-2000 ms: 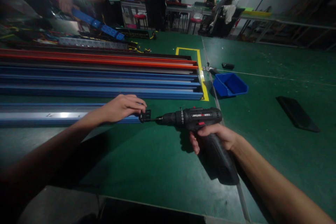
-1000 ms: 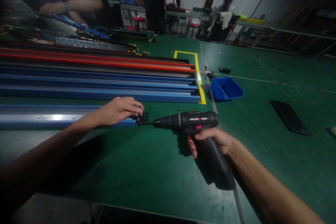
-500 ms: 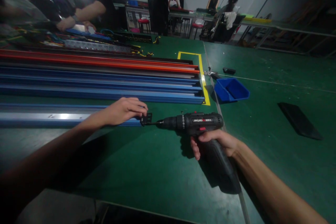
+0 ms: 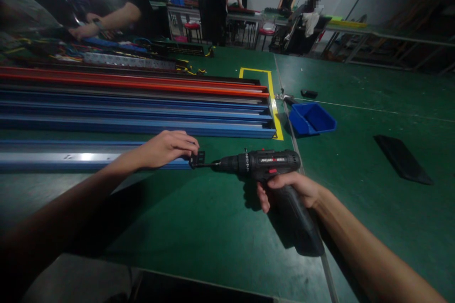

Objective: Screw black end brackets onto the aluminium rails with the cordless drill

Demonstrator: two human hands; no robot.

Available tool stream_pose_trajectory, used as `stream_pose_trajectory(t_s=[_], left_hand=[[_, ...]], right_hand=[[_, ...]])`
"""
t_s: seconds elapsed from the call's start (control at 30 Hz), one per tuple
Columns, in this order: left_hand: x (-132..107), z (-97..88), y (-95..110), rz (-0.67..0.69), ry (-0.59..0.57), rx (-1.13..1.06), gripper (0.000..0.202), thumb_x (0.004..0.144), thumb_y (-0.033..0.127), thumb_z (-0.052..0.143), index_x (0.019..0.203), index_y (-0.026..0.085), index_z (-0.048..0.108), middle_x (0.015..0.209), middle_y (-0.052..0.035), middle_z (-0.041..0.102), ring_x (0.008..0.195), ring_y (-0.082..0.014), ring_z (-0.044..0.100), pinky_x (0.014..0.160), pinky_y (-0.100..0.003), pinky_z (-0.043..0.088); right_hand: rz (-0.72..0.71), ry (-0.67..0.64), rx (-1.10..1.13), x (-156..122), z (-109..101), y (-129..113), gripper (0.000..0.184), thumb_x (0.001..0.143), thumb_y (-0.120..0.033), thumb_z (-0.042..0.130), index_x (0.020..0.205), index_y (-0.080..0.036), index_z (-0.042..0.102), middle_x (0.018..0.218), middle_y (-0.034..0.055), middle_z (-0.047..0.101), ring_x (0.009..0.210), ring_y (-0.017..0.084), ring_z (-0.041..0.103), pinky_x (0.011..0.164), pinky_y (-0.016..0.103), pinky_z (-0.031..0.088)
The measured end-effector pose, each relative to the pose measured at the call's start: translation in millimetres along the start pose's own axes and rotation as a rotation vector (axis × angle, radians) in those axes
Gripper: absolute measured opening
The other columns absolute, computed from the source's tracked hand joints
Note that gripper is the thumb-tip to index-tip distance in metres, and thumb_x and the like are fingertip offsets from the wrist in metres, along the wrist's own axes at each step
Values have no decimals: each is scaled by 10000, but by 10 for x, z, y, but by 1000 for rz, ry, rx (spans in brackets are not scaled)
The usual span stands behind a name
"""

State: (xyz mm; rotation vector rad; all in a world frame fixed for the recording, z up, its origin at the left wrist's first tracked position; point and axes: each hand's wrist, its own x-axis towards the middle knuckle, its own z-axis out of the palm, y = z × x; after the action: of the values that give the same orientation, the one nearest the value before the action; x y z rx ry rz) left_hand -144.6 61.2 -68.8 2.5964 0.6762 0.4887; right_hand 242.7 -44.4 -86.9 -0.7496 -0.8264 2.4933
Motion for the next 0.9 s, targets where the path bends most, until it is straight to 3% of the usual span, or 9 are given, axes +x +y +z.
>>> stream_pose_trajectory(t_s=[0.9], left_hand=[[-22, 46, -98, 4, 12, 5, 208, 1000, 240, 587, 1012, 282, 790, 1114, 13, 777, 956, -155, 663, 899, -289, 448]], right_hand=[[-10, -14, -34, -10, -45, -3, 263, 914, -238, 677, 1044, -16, 733, 917, 133, 756, 836, 229, 761, 796, 324, 593]])
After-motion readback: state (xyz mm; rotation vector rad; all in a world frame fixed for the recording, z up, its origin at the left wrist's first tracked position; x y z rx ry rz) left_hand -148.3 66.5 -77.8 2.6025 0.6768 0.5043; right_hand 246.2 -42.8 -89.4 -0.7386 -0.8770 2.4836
